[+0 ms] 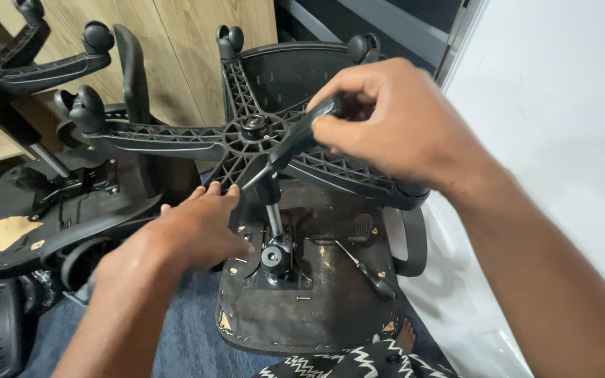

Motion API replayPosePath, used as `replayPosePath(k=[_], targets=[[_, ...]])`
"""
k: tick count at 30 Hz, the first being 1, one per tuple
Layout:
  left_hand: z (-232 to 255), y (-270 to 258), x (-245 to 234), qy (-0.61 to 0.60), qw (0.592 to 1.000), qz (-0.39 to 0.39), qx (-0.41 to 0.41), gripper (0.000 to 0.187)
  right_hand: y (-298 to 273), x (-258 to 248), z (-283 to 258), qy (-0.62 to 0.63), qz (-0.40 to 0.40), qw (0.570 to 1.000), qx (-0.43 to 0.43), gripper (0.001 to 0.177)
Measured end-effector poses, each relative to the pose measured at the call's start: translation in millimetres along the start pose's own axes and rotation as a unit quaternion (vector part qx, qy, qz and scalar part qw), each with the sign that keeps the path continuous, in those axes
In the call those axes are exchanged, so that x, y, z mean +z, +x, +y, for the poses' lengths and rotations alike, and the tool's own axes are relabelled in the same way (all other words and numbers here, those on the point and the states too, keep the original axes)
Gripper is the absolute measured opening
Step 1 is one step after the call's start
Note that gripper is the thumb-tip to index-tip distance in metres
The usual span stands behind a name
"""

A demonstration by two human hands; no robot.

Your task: The person uses a screwdriver to tighten a screw on the base of an office chair. They then attach a caster wheel to the base by hand.

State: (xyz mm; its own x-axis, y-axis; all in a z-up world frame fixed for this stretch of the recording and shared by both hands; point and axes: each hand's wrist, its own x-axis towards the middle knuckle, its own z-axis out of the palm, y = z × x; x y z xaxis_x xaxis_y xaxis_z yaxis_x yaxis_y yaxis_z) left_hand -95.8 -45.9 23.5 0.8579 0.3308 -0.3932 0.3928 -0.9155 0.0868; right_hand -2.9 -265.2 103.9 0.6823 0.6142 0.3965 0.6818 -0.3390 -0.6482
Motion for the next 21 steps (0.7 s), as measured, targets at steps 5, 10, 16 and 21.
replayPosePath(k=[5, 10, 16, 21], targets=[[-17, 8, 3, -0.007, 1.000, -0.006, -0.007, 0.100, -7, 8, -2, 0.000, -0.011, 1.000, 0.026, 0.027], [-23, 3, -2, -0.059, 0.997, 0.041, 0.009, 0.093, -9, 8, -1, 0.012, 0.003, 0.999, 0.044, 0.029], [-4, -7, 3, -0.290, 0.898, 0.313, 0.105, 0.052, -14, 7, 0, -0.050, 0.026, 0.997, 0.043, 0.028], [26, 14, 27, -0.728, 0.682, -0.016, 0.077, 0.035, -20, 11, 7, -0.093, 0.055, 0.992, 0.069, 0.030]])
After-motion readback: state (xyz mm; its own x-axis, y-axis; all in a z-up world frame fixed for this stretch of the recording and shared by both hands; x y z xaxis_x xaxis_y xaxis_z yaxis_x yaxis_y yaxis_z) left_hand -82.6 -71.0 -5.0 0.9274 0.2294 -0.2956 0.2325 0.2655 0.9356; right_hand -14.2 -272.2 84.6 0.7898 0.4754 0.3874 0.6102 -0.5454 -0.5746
